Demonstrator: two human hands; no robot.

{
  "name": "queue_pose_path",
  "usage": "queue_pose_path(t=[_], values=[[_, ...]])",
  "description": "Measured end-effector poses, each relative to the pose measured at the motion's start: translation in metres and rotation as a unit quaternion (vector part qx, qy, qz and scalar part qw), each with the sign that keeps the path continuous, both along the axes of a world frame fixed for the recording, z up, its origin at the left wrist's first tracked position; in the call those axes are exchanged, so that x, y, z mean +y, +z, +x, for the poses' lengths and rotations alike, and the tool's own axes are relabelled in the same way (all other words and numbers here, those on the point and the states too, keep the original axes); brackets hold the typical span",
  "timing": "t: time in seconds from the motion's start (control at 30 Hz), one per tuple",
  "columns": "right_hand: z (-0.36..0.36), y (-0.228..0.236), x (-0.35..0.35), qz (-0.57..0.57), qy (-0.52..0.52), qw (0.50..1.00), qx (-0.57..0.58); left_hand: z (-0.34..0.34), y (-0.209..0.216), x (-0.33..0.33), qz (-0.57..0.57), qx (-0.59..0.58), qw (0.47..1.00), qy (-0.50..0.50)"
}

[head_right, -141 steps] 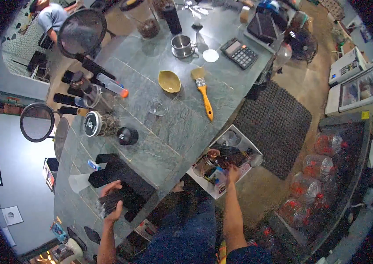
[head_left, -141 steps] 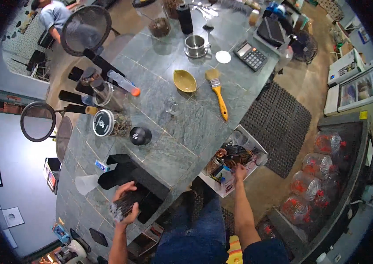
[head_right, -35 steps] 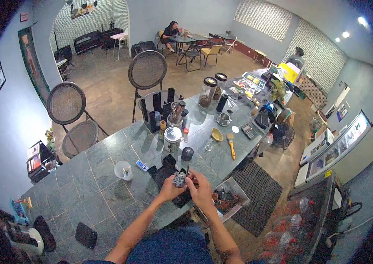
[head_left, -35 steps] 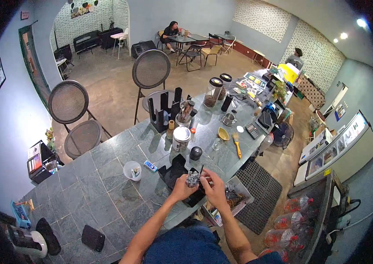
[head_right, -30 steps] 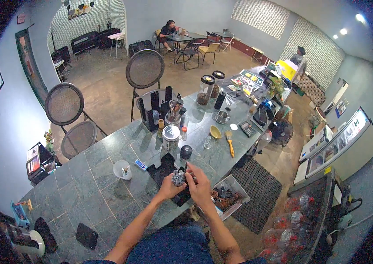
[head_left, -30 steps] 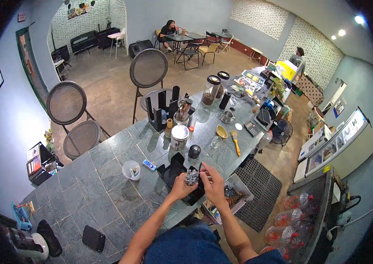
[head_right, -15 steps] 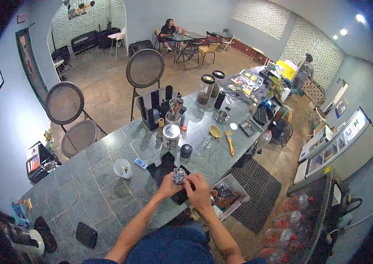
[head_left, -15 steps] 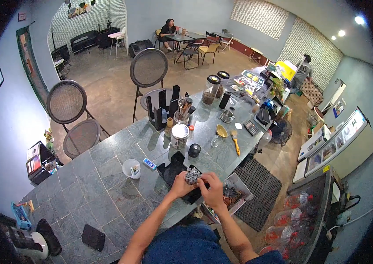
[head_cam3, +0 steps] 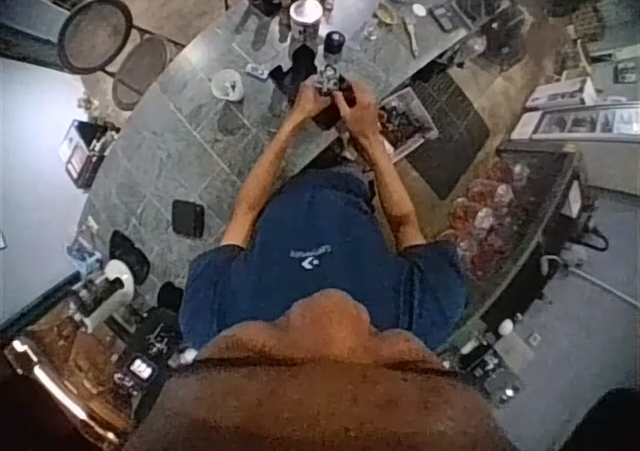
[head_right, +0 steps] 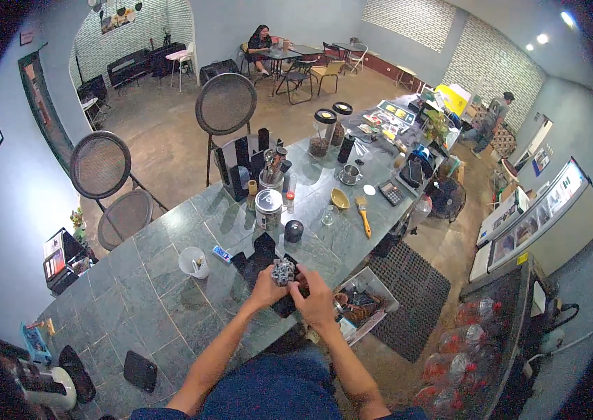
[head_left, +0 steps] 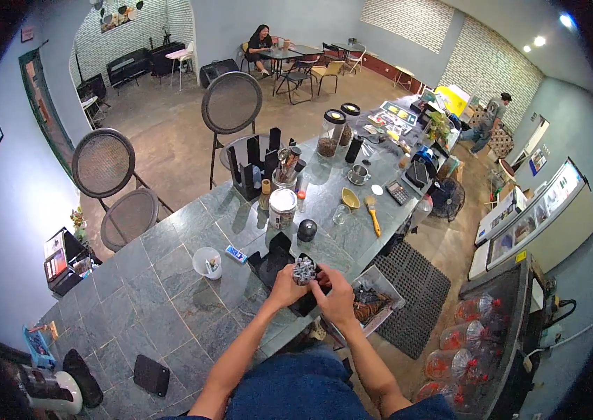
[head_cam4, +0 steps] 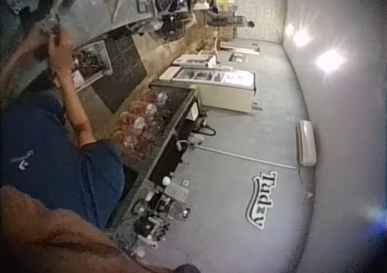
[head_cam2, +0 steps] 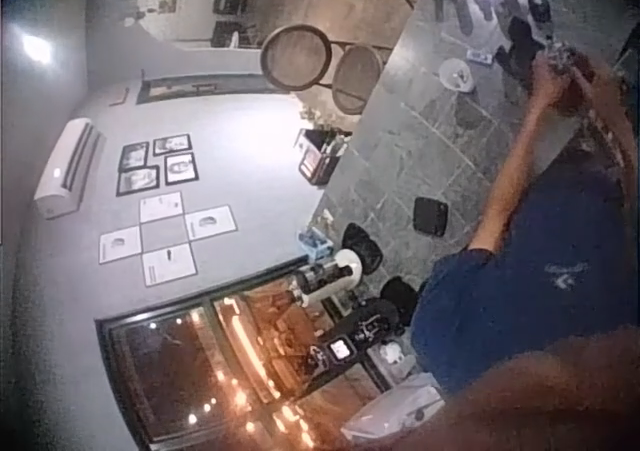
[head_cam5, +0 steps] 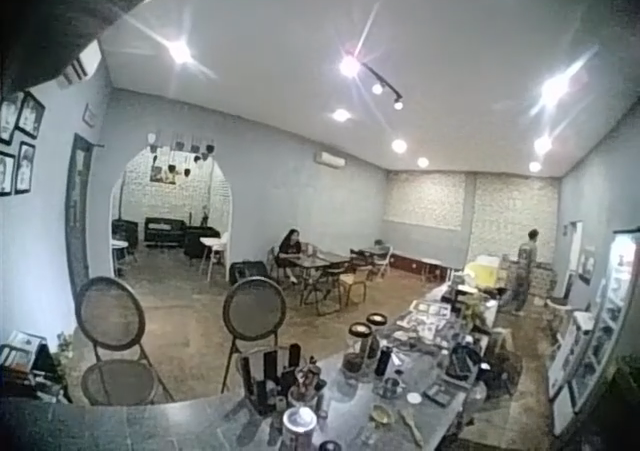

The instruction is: Assembling and inspecting small mechanical components, possibly for coffee equipment, on a tiled counter.

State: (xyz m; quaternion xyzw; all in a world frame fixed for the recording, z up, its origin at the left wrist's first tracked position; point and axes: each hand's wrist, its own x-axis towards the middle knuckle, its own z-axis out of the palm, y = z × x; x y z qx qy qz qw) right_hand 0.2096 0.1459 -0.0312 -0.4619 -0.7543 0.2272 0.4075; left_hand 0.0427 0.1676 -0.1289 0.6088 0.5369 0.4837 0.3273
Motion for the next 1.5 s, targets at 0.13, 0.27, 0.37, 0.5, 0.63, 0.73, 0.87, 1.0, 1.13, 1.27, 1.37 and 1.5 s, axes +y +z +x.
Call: queue_pose_path(t=[0.13,0.27,0.37,0.5,0.63,0.73,0.87,1.0,1.13,1.27,1.37,1.5], values=[[0.003,0.004,-0.003,0.024,-0.009,0.998,0.057,0.001,0.004,-0.003,-0.045,-0.002,0.999,-0.003],[0.008,0.001,0.001,0.033,0.009,0.998,0.048,0.002,0.010,-0.004,-0.076,-0.001,0.997,-0.004],[0.008,0.000,0.004,0.032,-0.005,0.997,0.075,0.005,0.011,-0.004,-0.067,-0.009,0.998,0.008],[0.011,0.014,0.003,0.004,0.001,0.997,0.079,0.005,0.006,-0.006,-0.062,0.001,0.997,0.035],[0.018,0.022,0.008,0.073,0.071,0.994,-0.032,0.003,-0.003,-0.003,-0.049,-0.008,0.999,0.018],[0.023,0.007,0.014,0.056,0.129,0.985,-0.102,0.002,-0.008,0.000,-0.061,0.002,0.998,0.007],[0.029,-0.002,0.013,-0.003,0.138,0.990,-0.039,0.005,-0.013,0.004,-0.024,-0.006,1.000,-0.001],[0.042,-0.023,0.004,0.056,0.072,0.996,0.024,0.013,-0.002,0.001,-0.087,-0.065,0.994,-0.007],[0.082,-0.060,0.001,-0.073,-0.064,0.983,0.158,0.010,0.011,-0.006,-0.092,-0.067,0.993,0.014],[0.173,-0.214,0.021,-0.284,-0.242,0.896,0.242,0.024,0.024,0.000,-0.148,-0.029,0.988,0.036],[0.251,-0.349,0.027,-0.447,-0.342,0.769,0.303,0.034,0.035,0.005,-0.055,0.037,0.997,0.046],[0.311,-0.451,0.035,-0.270,-0.361,0.882,-0.139,0.035,0.039,0.012,-0.121,0.109,0.985,0.061]])
